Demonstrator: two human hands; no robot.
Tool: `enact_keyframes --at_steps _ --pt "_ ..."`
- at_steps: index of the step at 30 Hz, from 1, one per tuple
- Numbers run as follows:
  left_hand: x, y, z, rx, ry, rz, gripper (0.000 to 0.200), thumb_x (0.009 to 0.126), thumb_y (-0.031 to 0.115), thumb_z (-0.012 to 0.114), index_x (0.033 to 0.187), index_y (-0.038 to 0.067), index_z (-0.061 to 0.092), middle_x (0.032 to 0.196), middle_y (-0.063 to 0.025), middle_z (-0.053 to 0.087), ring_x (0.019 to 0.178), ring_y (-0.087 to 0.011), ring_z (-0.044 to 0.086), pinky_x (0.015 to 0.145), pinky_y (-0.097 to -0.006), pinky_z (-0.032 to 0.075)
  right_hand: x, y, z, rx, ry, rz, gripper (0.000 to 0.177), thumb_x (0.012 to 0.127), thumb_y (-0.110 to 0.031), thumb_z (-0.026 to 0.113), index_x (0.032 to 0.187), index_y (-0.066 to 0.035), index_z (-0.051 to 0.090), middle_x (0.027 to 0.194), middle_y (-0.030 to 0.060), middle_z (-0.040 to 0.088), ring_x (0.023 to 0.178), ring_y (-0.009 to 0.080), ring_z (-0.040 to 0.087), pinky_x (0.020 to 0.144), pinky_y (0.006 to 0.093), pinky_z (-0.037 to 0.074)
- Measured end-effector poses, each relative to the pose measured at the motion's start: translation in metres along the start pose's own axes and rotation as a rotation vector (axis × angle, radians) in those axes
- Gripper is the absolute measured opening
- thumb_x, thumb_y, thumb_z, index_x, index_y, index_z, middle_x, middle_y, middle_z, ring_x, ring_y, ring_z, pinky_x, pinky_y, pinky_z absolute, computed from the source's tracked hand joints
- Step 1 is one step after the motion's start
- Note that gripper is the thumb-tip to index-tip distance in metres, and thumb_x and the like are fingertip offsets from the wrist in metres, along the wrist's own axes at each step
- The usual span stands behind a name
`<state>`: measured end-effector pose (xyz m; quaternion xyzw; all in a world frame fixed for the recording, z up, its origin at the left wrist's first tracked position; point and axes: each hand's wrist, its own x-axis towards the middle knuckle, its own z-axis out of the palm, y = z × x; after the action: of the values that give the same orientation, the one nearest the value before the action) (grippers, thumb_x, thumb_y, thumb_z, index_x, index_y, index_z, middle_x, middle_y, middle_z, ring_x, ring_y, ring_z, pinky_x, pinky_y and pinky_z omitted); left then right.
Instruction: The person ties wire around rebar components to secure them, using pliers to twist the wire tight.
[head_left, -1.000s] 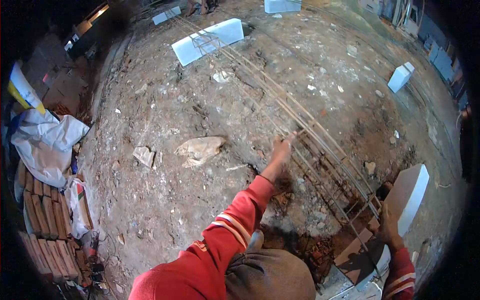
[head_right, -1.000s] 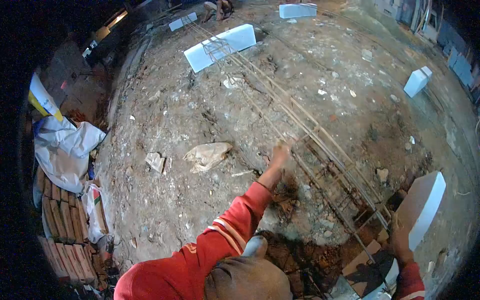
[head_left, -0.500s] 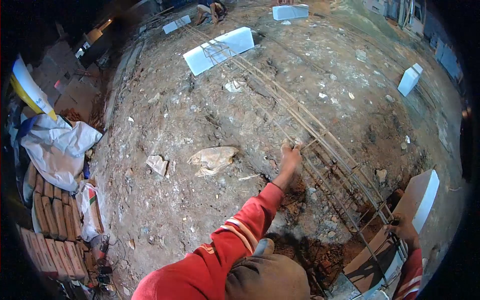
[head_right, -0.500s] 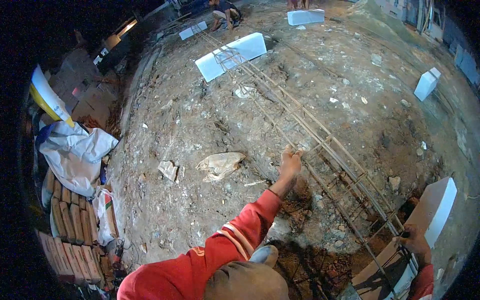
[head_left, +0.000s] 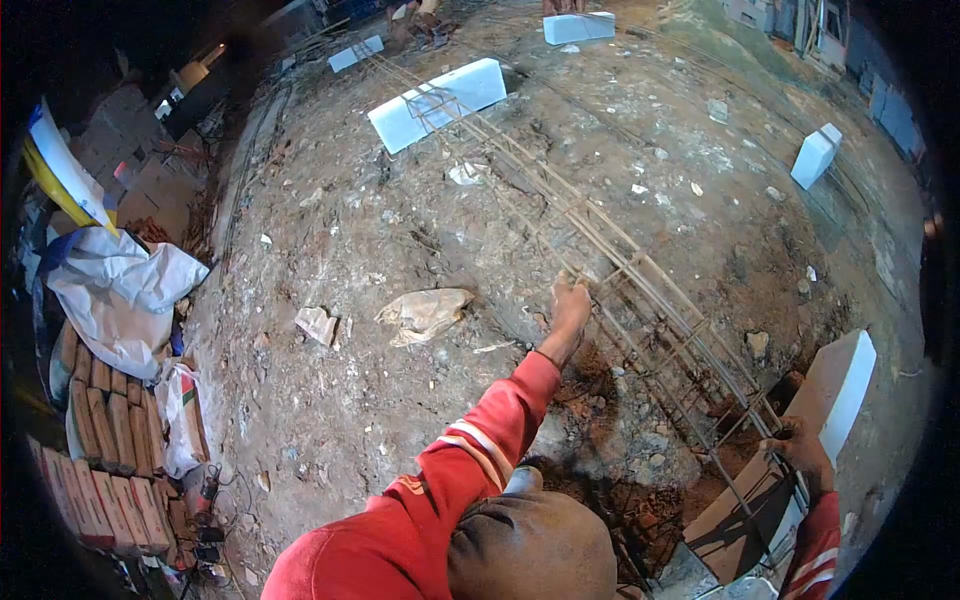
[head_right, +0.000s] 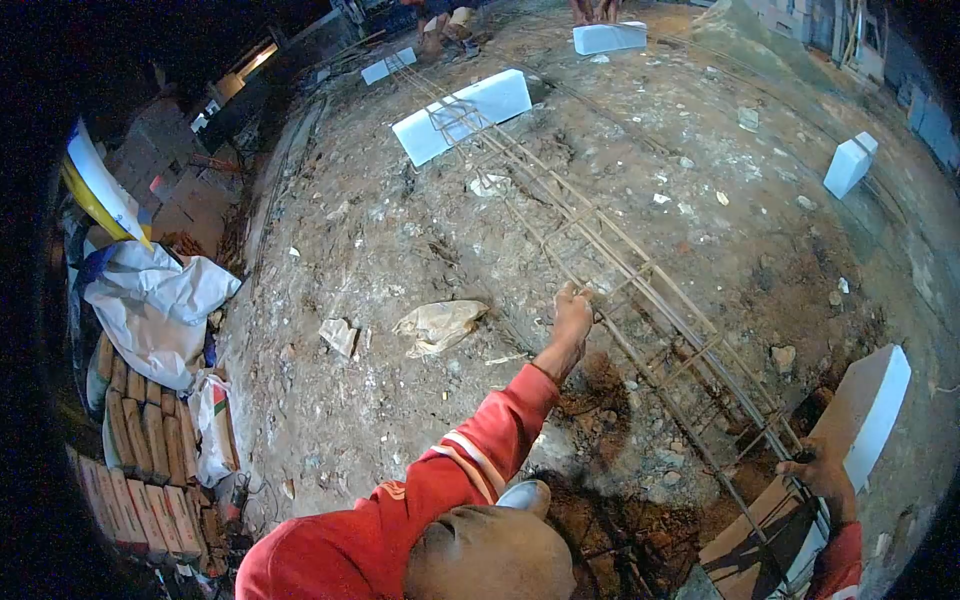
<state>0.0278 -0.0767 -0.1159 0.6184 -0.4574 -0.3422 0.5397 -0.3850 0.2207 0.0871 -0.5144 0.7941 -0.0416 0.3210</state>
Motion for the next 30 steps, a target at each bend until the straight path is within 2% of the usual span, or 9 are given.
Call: enact_keyframes --at_steps 10,11,13,14,16,18,21,26,30 --pt "0.009 -0.021 0.006 -0.137 0.015 0.019 0.030 0.093 0.010 0.047 0.120 0.003 0.057 0.084 -0.0049 0.065 0.063 -0.0106 0.051 0.054 -0.0280 0.040 0.001 -0.005 -0.001 0.006 -0.030 -0.032 0.094 0.066 -0.058 0.084 0.128 0.005 0.054 0.126 0.0216 0.057 0.118 0.0338 0.055 0.097 0.0428 0.046" --pt "0.008 -0.016 -0.002 -0.133 -0.094 -0.063 0.041 0.094 0.017 0.051 0.129 -0.004 0.050 0.112 -0.0178 0.056 0.099 -0.0253 0.046 0.083 -0.0345 0.036 0.000 -0.005 -0.001 0.007 -0.029 -0.031 0.094 0.066 -0.058 0.084 0.128 0.005 0.054 0.126 0.0216 0.057 0.118 0.0338 0.055 0.097 0.0428 0.046" --pt "0.007 -0.006 -0.006 -0.127 -0.206 -0.142 0.057 0.094 0.025 0.055 0.138 -0.010 0.043 0.140 -0.0306 0.047 0.135 -0.0401 0.042 0.113 -0.0409 0.032 -0.001 -0.006 0.000 0.022 -0.010 -0.010 0.092 0.066 -0.058 0.084 0.127 0.004 0.055 0.126 0.0218 0.056 0.118 0.0338 0.055 0.098 0.0420 0.046" --pt "0.014 -0.027 0.005 -0.072 -0.111 -0.062 0.042 0.094 0.018 0.053 0.130 -0.003 0.050 0.109 -0.0173 0.055 0.099 -0.0253 0.047 0.083 -0.0346 0.036 0.002 0.000 0.003 0.024 -0.008 -0.009 0.092 0.066 -0.058 0.084 0.127 0.004 0.055 0.126 0.0218 0.056 0.118 0.0338 0.055 0.098 0.0420 0.046" --pt "0.009 -0.012 -0.001 -0.019 -0.017 0.020 0.030 0.093 0.011 0.051 0.121 0.004 0.057 0.079 -0.0039 0.064 0.063 -0.0105 0.051 0.054 -0.0282 0.041 0.011 0.017 0.008 0.105 0.007 0.009 0.087 0.066 -0.043 0.090 0.127 0.005 0.050 0.115 0.0189 0.059 0.107 0.0283 0.059 0.091 0.0389 0.049" --pt "-0.018 0.066 -0.036 -0.127 -0.275 -0.262 0.050 0.094 0.026 0.057 0.135 -0.002 0.050 0.130 -0.0272 0.056 0.123 -0.0396 0.053 0.103 -0.0438 0.040 0.010 0.012 0.006 0.073 -0.002 -0.001 0.088 0.066 -0.049 0.087 0.127 0.005 0.052 0.121 0.0202 0.058 0.112 0.0306 0.058 0.094 0.0401 0.048" --pt "0.005 0.002 -0.014 -0.057 -0.180 -0.076 0.046 0.093 0.026 0.058 0.132 0.002 0.053 0.119 -0.0249 0.064 0.111 -0.0387 0.060 0.093 -0.0453 0.045 0.000 -0.002 0.003 0.066 0.003 0.008 0.089 0.067 -0.052 0.086 0.127 0.005 0.054 0.127 0.0213 0.056 0.117 0.0328 0.056 0.097 0.0412 0.047" --pt "-0.010 0.032 -0.021 -0.121 -0.156 -0.121 0.043 0.092 0.022 0.059 0.128 -0.001 0.054 0.101 -0.0219 0.068 0.094 -0.0346 0.065 0.083 -0.0434 0.048 0.000 -0.007 0.001 0.070 -0.041 0.020 0.087 0.068 -0.046 0.088 0.129 0.005 0.052 0.129 0.0212 0.055 0.120 0.0325 0.054 0.101 0.0406 0.044" --pt "-0.015 0.048 -0.027 -0.094 -0.187 -0.158 0.041 0.090 0.018 0.059 0.126 -0.002 0.055 0.093 -0.0204 0.068 0.086 -0.0296 0.065 0.078 -0.0419 0.048 0.016 0.025 0.007 0.111 -0.031 -0.117 0.080 0.072 -0.043 0.086 0.128 0.000 0.049 0.119 0.0172 0.058 0.099 0.0255 0.063 0.087 0.0393 0.051"
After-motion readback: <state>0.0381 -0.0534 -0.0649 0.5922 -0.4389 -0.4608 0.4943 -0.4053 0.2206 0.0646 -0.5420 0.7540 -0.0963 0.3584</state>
